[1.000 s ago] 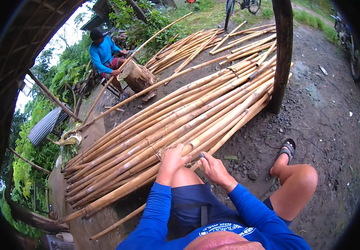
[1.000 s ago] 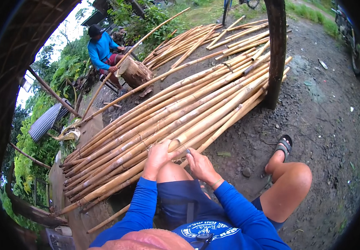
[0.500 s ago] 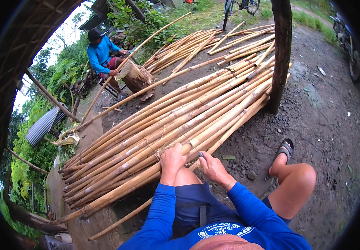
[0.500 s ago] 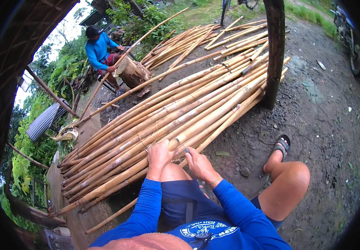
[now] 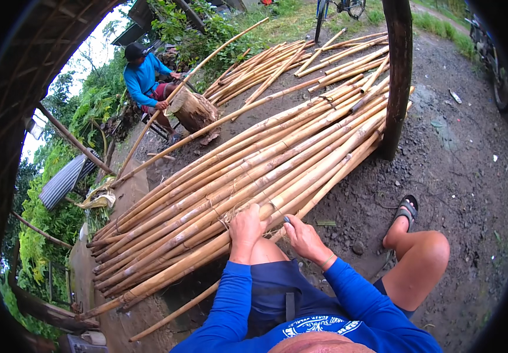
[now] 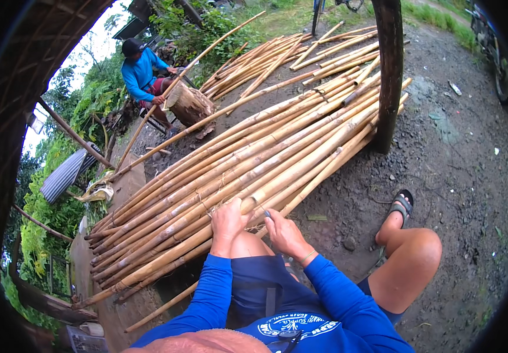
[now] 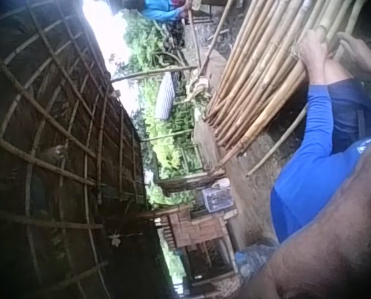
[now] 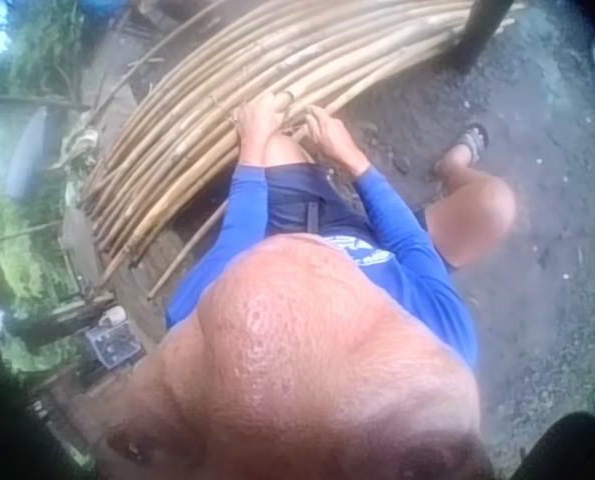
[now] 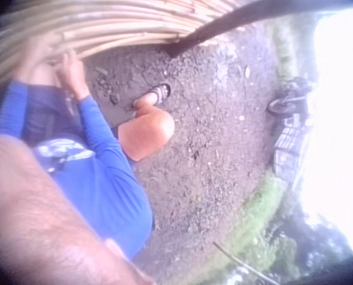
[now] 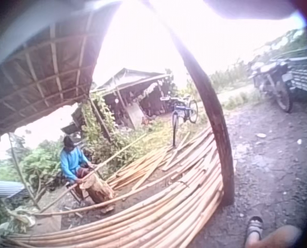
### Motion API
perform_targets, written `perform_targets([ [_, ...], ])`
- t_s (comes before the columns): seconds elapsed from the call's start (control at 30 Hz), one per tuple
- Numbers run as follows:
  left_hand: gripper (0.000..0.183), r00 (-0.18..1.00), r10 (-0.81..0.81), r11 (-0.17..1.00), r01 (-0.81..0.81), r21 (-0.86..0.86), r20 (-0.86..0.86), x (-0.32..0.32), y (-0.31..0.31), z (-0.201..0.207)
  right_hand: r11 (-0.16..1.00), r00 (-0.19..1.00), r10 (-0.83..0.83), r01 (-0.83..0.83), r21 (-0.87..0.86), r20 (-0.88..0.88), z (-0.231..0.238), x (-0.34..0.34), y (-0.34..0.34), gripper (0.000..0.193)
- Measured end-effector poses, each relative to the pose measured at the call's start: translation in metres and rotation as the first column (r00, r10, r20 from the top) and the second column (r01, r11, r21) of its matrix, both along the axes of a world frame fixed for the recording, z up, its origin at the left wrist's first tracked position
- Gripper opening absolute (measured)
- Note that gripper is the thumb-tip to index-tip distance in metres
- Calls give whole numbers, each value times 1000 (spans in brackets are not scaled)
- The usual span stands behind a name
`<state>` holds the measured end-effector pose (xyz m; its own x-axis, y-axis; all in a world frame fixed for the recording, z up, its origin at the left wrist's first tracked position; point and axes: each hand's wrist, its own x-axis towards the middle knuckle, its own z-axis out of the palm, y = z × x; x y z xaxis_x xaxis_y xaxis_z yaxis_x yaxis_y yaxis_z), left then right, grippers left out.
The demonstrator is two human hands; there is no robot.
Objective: The person prepares for work by zipping a pouch and then uses a small blade to strip bark or fibers from bamboo poles by hand while seated.
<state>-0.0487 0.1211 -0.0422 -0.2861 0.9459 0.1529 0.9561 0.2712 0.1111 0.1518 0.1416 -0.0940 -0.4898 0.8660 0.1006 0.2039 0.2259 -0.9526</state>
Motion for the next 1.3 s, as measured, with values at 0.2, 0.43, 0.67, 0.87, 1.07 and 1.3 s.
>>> perform_targets([
  [0.2,47,1000,-15,999,15,33,4,-4,1,-5,1000,1000,-8,8,9,1,2,-1,-1,39],
  [0.43,49,1000,-23,999,23,35,12,-6,0,-8,998,1000,-16,17,57,-20,-4,-2,-1,38],
  [0.67,48,1000,-4,1000,4,11,11,-6,0,-7,998,1000,-14,15,60,-11,-5,-3,-1,38],
  [0.87,48,1000,14,1000,-14,-12,15,4,1,3,1000,1000,2,-1,31,-2,-2,1,0,39],
  [1.07,48,999,32,999,-31,-37,16,4,0,4,999,1000,4,-3,44,-14,-4,2,-1,39],
  [1.3,49,999,44,998,-42,-53,20,10,-1,8,997,1000,-13,14,74,-17,-11,3,-1,37],
])
